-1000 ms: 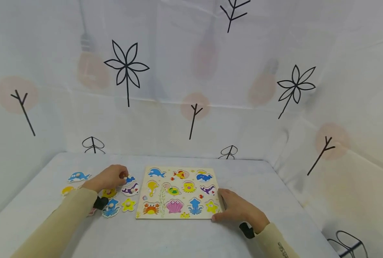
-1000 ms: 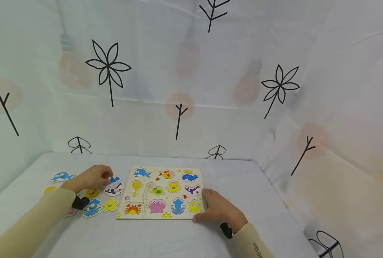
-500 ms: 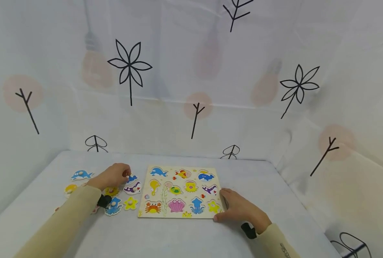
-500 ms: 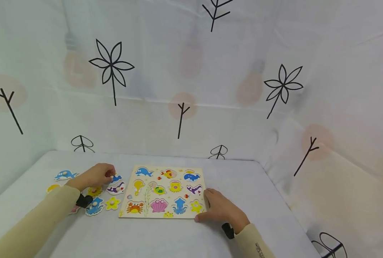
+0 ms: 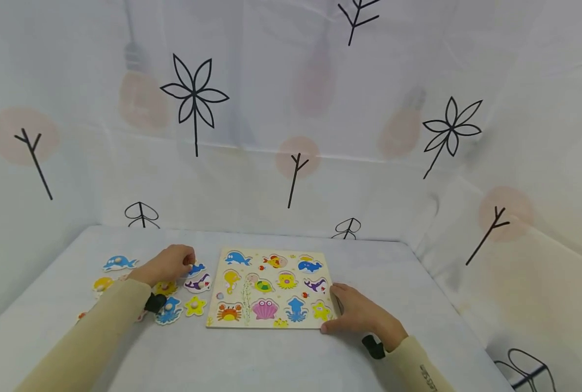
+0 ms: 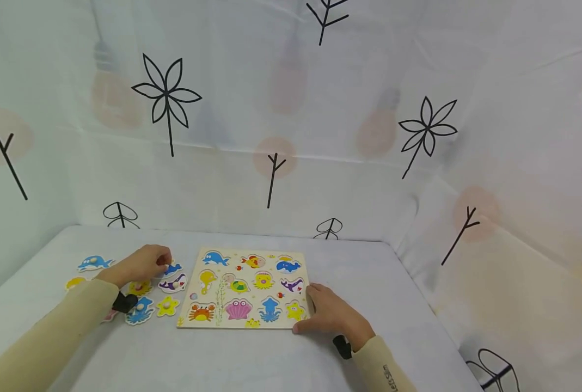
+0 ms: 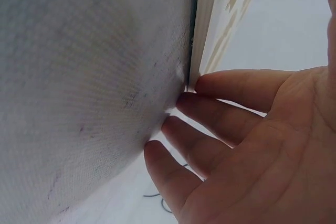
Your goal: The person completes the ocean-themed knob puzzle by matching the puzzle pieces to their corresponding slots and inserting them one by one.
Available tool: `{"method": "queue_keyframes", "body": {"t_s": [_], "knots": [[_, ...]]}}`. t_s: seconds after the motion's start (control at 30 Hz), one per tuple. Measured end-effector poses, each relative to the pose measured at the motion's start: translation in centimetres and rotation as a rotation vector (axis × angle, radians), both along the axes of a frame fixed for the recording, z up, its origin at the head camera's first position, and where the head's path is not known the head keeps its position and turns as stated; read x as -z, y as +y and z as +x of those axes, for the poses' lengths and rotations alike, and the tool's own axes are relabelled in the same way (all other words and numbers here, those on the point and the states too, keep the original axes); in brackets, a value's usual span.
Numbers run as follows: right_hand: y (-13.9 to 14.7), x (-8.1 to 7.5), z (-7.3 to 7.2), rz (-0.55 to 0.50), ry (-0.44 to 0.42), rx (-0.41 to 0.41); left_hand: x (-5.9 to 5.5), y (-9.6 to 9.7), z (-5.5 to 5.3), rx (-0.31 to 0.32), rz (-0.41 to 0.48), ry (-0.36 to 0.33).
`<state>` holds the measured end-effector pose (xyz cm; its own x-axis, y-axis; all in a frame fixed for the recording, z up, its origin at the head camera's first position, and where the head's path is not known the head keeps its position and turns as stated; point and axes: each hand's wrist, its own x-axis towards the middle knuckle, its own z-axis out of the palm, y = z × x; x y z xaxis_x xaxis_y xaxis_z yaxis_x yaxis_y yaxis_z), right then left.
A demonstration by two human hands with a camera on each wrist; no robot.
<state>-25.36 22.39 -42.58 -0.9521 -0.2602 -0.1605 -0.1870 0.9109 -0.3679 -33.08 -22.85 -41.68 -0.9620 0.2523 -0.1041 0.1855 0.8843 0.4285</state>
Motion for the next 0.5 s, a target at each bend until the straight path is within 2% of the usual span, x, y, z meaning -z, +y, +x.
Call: {"method": "queue_keyframes", "body": {"t_s": [0.33, 0.5], "knots": [[0.11, 0.24, -0.11, 0.007, -0.006, 0.002, -0.08, 0.08, -0.19, 0.010, -0.029, 0.022], [0.07, 0.17, -0.10, 0.013, -0.012, 0.010, -0.60, 0.18, -0.10, 0.032, -0.017, 0.057]]}}
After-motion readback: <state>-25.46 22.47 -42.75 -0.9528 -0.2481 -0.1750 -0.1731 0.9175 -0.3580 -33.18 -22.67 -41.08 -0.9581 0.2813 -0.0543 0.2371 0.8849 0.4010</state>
